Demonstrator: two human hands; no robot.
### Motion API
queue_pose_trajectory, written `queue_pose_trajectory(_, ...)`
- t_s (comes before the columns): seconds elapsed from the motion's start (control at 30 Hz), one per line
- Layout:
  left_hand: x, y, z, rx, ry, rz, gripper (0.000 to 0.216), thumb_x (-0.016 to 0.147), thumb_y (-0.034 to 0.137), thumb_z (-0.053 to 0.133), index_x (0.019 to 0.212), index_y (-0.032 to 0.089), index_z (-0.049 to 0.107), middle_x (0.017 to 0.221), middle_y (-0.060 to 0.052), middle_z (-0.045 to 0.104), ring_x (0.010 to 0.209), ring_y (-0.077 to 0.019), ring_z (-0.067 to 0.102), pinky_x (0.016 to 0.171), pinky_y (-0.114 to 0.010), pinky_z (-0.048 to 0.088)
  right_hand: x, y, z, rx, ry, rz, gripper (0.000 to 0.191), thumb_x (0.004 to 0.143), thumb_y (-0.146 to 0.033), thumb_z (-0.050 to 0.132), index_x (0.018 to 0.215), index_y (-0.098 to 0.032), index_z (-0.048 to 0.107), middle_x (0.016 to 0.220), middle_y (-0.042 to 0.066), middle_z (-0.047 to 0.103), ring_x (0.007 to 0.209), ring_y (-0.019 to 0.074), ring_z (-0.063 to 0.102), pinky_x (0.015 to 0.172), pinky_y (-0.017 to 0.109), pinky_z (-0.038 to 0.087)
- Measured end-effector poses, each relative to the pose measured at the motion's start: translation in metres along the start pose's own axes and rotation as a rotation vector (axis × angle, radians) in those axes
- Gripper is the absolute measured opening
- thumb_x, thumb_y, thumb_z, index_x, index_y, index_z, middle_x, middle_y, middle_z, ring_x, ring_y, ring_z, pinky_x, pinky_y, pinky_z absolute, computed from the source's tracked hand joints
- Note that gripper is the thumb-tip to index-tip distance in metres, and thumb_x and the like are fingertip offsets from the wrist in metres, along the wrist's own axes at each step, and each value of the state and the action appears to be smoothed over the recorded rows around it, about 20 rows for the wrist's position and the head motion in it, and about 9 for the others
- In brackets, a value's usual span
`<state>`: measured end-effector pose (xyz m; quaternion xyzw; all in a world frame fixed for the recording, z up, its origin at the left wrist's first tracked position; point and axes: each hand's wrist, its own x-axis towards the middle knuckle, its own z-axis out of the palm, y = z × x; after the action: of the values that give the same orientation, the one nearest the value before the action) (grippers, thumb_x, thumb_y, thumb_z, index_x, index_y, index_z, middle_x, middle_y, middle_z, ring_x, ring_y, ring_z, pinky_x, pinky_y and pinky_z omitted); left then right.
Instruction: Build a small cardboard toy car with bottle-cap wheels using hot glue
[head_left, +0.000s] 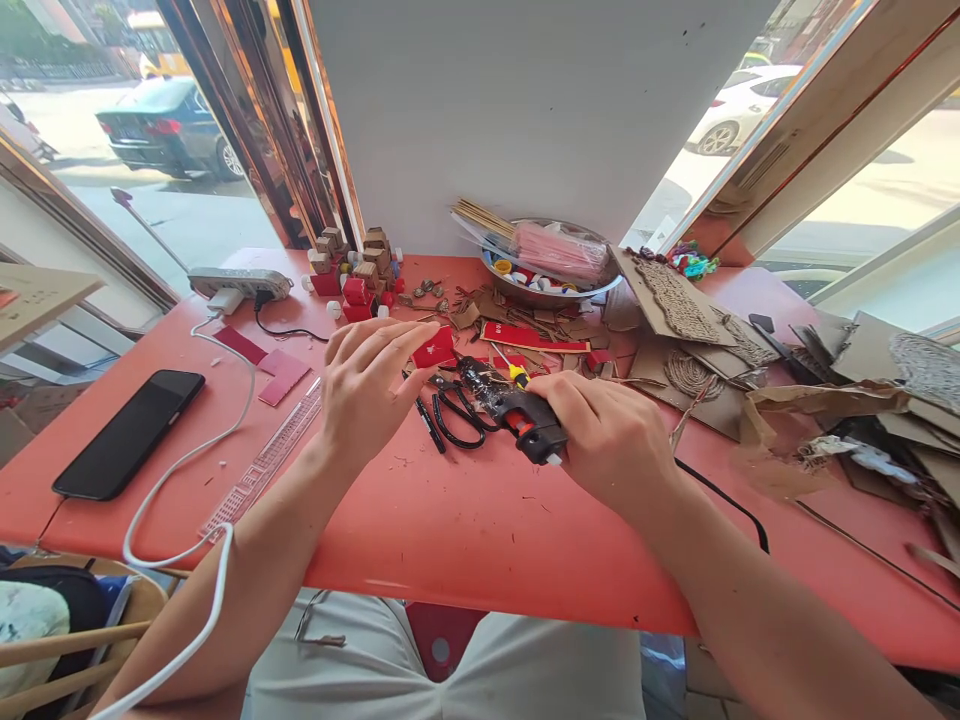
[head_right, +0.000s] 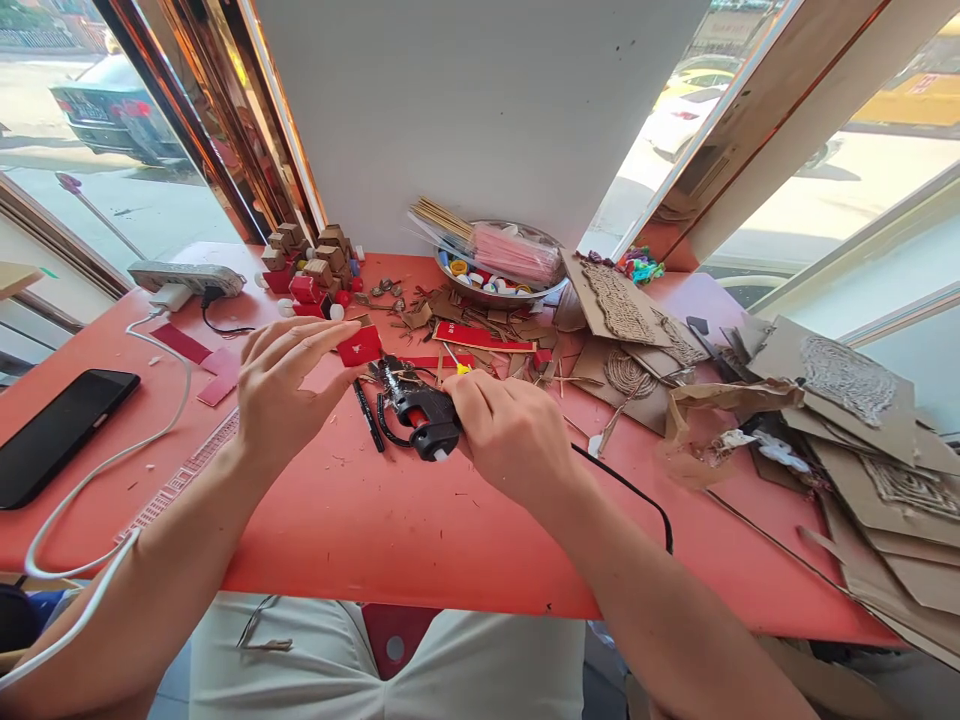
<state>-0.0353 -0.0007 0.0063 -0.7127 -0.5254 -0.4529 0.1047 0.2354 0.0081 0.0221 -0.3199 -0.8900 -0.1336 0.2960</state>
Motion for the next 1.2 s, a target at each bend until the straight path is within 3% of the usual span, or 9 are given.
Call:
queue_pose_trajectory(0.17, 0.005, -0.009, 0.002, -0.211, 0.066, -0.155, 0.035, 0.092, 0.045, 0.08, 0.125, 0.031, 0.078, 0.122, -0.005, 0.084, 0.116, -0.0284, 0.078, 0.109, -0.049, 0.062, 0.0, 0.016, -0.004, -0.119, -0.037, 0.136, 0.02, 0.105, -0.032, 0.055, 0.104, -0.023, 0.073, 0.087, 0.009, 0.076, 0.065, 0.0223, 0.065, 0.059, 0.033, 0.041)
queue_pose_trajectory(0.33, 0.011, -0.035, 0.009, -0.59, 0.079, -0.394, 0.05, 0.088, 0.051, 0.084, 0.132, 0.031, 0.073, 0.122, -0.007, 0.082, 0.112, -0.0256, 0.08, 0.101, -0.043, 0.068, -0.002, 0.054, -0.017, 0.032, -0.095, 0.346, 0.012, 0.093, -0.035, 0.073, 0.1, -0.025, 0.068, 0.093, 0.009, 0.076, 0.069, 0.0256, 0.066, 0.057, 0.034, 0.041)
queue_pose_trajectory(0.5, 0.014, -0.047, 0.01, -0.834, -0.022, -0.505, 0.056, 0.077, 0.06, 0.091, 0.121, 0.026, 0.079, 0.112, -0.011, 0.084, 0.115, -0.0325, 0.081, 0.099, -0.047, 0.069, 0.0, 0.086, -0.032, 0.297, -0.502, 0.425, 0.027, 0.076, -0.026, 0.085, 0.079, -0.028, 0.058, 0.066, -0.001, 0.067, 0.055, 0.0199, 0.058, 0.054, 0.032, 0.042)
queue_pose_trajectory(0.6, 0.015, -0.045, 0.009, -0.884, -0.083, -0.527, 0.054, 0.078, 0.061, 0.089, 0.119, 0.027, 0.081, 0.108, -0.011, 0.084, 0.117, -0.0343, 0.08, 0.099, -0.049, 0.068, -0.001, 0.095, -0.035, 0.357, -0.613, 0.402, 0.029, 0.071, -0.024, 0.083, 0.077, -0.029, 0.055, 0.063, -0.005, 0.065, 0.051, 0.0175, 0.054, 0.051, 0.03, 0.039)
queue_pose_trajectory(0.73, 0.017, -0.042, 0.01, -0.867, -0.089, -0.492, 0.055, 0.079, 0.063, 0.087, 0.124, 0.031, 0.081, 0.107, -0.01, 0.085, 0.118, -0.035, 0.08, 0.102, -0.053, 0.066, -0.001, 0.096, -0.032, 0.215, -0.586, 0.428, 0.025, 0.07, -0.021, 0.075, 0.084, -0.029, 0.057, 0.074, -0.001, 0.072, 0.061, 0.0211, 0.062, 0.055, 0.031, 0.04)
queue_pose_trajectory(0.83, 0.018, -0.039, 0.012, -0.884, -0.047, -0.449, 0.061, 0.075, 0.064, 0.09, 0.127, 0.034, 0.079, 0.106, -0.008, 0.085, 0.119, -0.034, 0.079, 0.109, -0.054, 0.063, 0.004, 0.089, -0.03, 0.032, -0.666, 0.503, 0.025, 0.069, -0.015, 0.069, 0.09, -0.028, 0.06, 0.08, 0.002, 0.076, 0.071, 0.0254, 0.068, 0.067, 0.033, 0.044)
queue_pose_trajectory(1.0, 0.019, -0.028, 0.013, -0.945, -0.05, -0.508, 0.064, 0.061, 0.068, 0.097, 0.107, 0.025, 0.085, 0.107, -0.009, 0.086, 0.116, -0.0346, 0.08, 0.11, -0.051, 0.062, 0.018, 0.073, -0.026, -0.099, -0.849, 0.54, 0.038, 0.072, -0.006, 0.061, 0.107, -0.022, 0.067, 0.087, 0.009, 0.079, 0.09, 0.0323, 0.075, 0.088, 0.041, 0.048)
queue_pose_trajectory(1.07, 0.018, -0.022, 0.009, -0.931, -0.075, -0.525, 0.062, 0.06, 0.069, 0.097, 0.101, 0.024, 0.085, 0.104, -0.01, 0.086, 0.114, -0.0358, 0.081, 0.109, -0.053, 0.063, 0.02, 0.069, -0.024, -0.14, -0.876, 0.533, 0.044, 0.072, -0.003, 0.059, 0.112, -0.019, 0.068, 0.091, 0.012, 0.08, 0.096, 0.0353, 0.076, 0.092, 0.044, 0.05)
queue_pose_trajectory(1.2, 0.006, -0.014, -0.008, -0.811, -0.161, -0.568, 0.058, 0.062, 0.063, 0.097, 0.101, 0.023, 0.084, 0.106, -0.011, 0.087, 0.117, -0.0376, 0.08, 0.112, -0.055, 0.061, 0.016, 0.067, -0.023, -0.151, -0.896, 0.505, 0.037, 0.08, -0.013, 0.064, 0.116, -0.019, 0.069, 0.099, 0.016, 0.081, 0.101, 0.0391, 0.076, 0.091, 0.049, 0.052)
